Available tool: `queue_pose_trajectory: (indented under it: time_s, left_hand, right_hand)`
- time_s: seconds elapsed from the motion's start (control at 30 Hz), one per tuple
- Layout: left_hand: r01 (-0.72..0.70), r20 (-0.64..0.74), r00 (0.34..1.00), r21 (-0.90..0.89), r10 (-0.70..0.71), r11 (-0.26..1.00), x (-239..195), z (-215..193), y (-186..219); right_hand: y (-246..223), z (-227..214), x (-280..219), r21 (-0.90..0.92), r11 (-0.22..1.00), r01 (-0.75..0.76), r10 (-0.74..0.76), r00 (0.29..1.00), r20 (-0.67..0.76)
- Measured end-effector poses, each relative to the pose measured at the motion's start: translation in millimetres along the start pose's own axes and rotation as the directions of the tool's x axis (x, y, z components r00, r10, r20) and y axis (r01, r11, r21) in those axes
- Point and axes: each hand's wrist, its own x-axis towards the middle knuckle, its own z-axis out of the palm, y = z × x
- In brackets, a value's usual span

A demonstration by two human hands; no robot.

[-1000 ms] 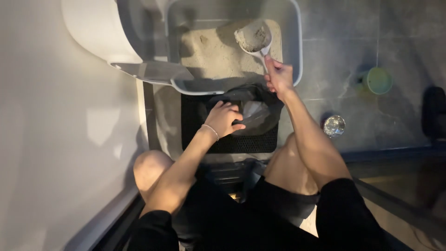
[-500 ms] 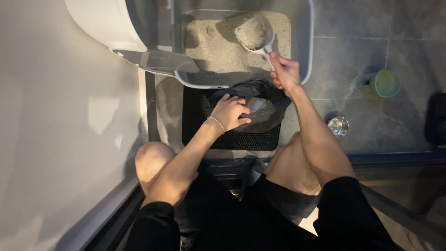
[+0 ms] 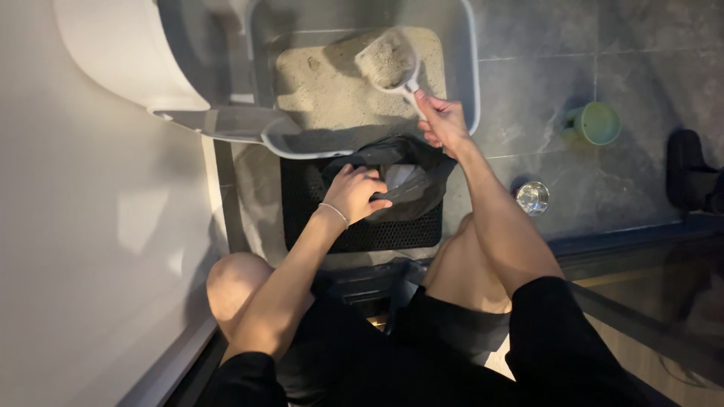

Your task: Scooping clumped waste from a pet litter box into a trash bag.

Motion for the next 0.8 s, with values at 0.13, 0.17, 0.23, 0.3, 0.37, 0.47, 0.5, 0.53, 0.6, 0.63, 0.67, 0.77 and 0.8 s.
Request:
queue_pose_trajectory:
  time_s: [0.13,0.17,0.23,0.3,0.37,0.47,0.5,0.53,0.6,0.63,0.67,0.77,0.8]
  left_hand:
    - [0.034,0.068,0.997,-0.007,-0.034,0.999,2,-4,4]
    - [0.045,0.078,0.996,-0.009,-0.044,0.999,3,-6,5]
    - [0.052,0.091,0.995,-0.006,-0.051,0.999,2,-8,6]
    - [0.049,0.073,0.996,-0.013,-0.048,0.999,2,-7,6]
    - [0.032,0.042,0.999,-0.012,-0.032,0.999,0,-1,1]
    - [0.016,0.006,1.000,0.000,-0.016,1.000,0,1,-1]
    - [0.013,-0.002,1.000,0.010,-0.013,1.000,0,0,-2]
    - [0.012,0.001,1.000,0.009,-0.012,1.000,0,-3,1]
    - [0.040,0.058,0.998,0.007,-0.040,0.999,0,-8,5]
    - [0.039,0.059,0.998,0.008,-0.039,0.999,0,-8,5]
    - [0.039,0.063,0.997,0.002,-0.039,0.999,-1,-9,4]
    - [0.033,0.069,0.997,-0.001,-0.032,0.999,-2,-11,5]
    - [0.031,0.070,0.997,-0.001,-0.031,1.000,-3,-12,5]
  right_hand:
    - [5,-2,7,0.026,1.000,0.000,-0.001,1.000,0.012]
    - [3,-5,7,-0.004,1.000,-0.011,0.011,0.999,0.037]
    - [3,-6,7,-0.028,0.999,-0.020,0.022,0.998,0.058]
    - [2,-7,7,-0.012,0.999,-0.029,0.030,1.000,0.006]
    - [3,-12,9,-0.034,0.999,-0.028,0.030,0.999,0.042]
    - [2,-12,8,-0.057,0.998,-0.042,0.045,0.997,0.062]
    - [1,-11,8,-0.057,0.997,-0.055,0.057,0.997,0.043]
    - [-1,-11,6,-0.056,0.997,-0.056,0.059,0.997,0.041]
    - [-4,-12,3,-0.120,0.992,-0.046,0.054,0.996,0.067]
    - [-1,-15,6,-0.119,0.992,-0.046,0.054,0.996,0.066]
    - [2,-17,8,-0.130,0.991,-0.040,0.050,0.996,0.074]
    - [2,-18,7,-0.175,0.984,-0.043,0.055,0.996,0.067]
    - [1,-17,6,-0.212,0.976,-0.052,0.065,0.996,0.054]
